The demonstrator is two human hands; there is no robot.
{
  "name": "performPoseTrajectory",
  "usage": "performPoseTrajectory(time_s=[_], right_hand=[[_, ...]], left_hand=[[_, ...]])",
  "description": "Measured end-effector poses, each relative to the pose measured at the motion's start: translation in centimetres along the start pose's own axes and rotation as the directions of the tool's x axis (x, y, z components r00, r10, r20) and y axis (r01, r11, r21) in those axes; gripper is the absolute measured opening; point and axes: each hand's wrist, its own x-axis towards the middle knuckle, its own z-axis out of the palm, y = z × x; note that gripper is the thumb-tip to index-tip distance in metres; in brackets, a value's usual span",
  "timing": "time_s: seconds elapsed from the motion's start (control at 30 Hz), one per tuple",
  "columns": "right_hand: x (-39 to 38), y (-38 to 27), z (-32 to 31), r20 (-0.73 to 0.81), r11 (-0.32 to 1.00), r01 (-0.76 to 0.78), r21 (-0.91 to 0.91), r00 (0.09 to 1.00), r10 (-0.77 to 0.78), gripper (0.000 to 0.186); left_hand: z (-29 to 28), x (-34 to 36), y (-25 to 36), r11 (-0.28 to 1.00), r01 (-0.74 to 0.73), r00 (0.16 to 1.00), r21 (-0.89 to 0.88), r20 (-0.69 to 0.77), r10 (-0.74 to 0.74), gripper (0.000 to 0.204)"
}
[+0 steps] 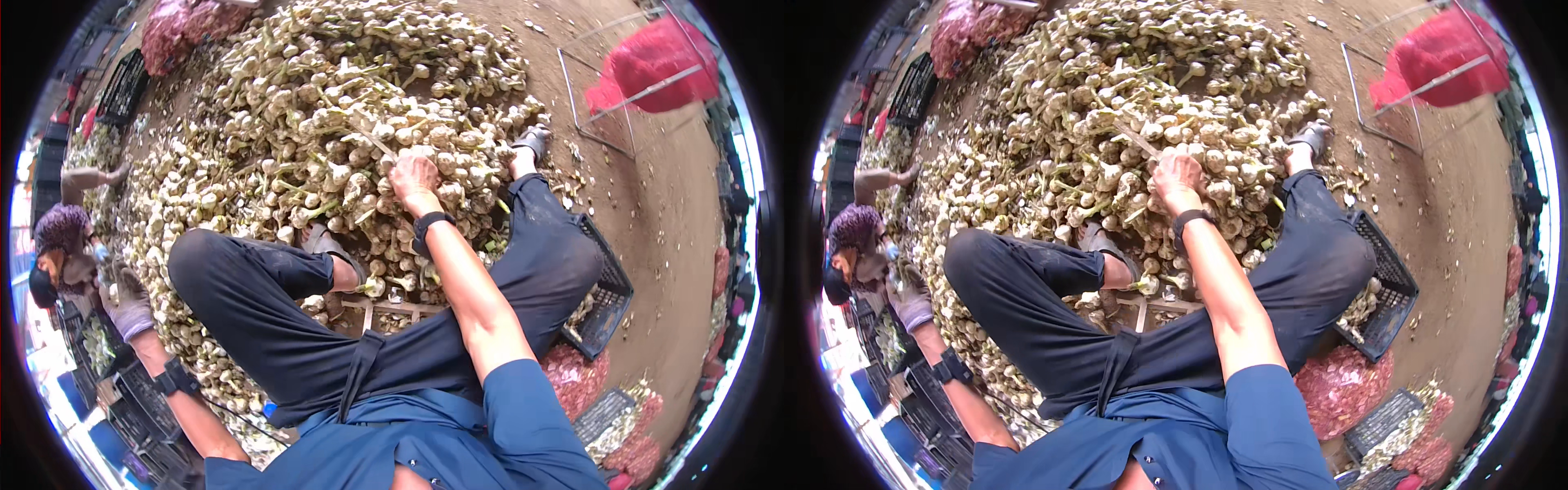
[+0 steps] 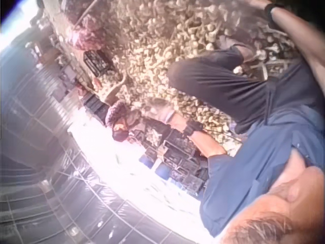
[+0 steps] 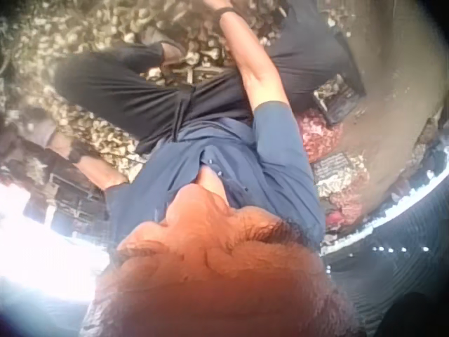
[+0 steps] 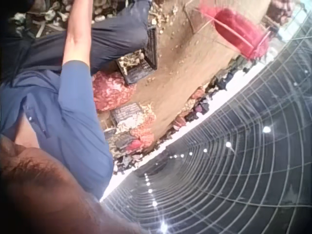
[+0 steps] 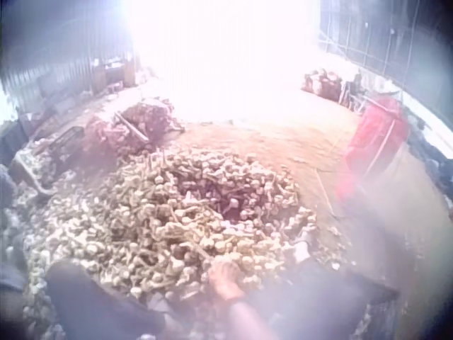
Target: The person picks up a garlic bulb from a pile, trims the roots and stem with a cleaver, and tosses the bulb into a crate, repeating the process.
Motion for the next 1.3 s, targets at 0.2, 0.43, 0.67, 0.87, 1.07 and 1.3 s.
performPoseTrajectory(time_s=[0.2, 0.43, 0.67, 0.87, 1.07, 1.3], right_hand=[[1.7, -0.8, 4.0, -0.022, 0.999, 0.036, -0.038, 0.999, -0.037, 0.034], [0.2, -3.6, -2.4, 0.164, 0.949, -0.171, 0.265, 0.978, 0.131, 0.041], [-8.6, -6.6, -12.5, 0.214, -0.013, -0.219, 0.976, 0.964, -0.157, 0.018], [-12.7, -6.6, -15.1, 0.221, -0.107, -0.233, 0.967, 0.969, -0.112, 0.021], [-13.7, -4.0, -14.5, -0.376, 0.75, 0.431, 0.502, 0.89, -0.259, 0.02], [-13.5, -3.7, -13.1, -0.529, 0.719, 0.561, 0.411, 0.789, -0.313, 0.028]], left_hand=[[12.7, 1.8, -10.0, 0.932, 0.14, 0.956, 0.334, 0.201, -0.215, 0.063], [25.4, 2.7, -24.9, 0.39, 0.143, 0.932, 0.91, 0.009, -0.362, 0.046], [23.1, 1.1, -34.4, 0.052, -0.245, 0.866, 0.968, 0.242, -0.437, 0.069], [22.0, -0.3, -36.5, 0.555, 0.186, 0.761, 0.811, 0.239, -0.604, 0.063], [23.0, -1.1, -37.6, 0.534, 0.079, 0.802, 0.842, 0.264, -0.535, 0.058], [22.2, -0.9, -39.1, 0.289, -0.211, 0.767, 0.934, 0.342, -0.544, 0.058]])
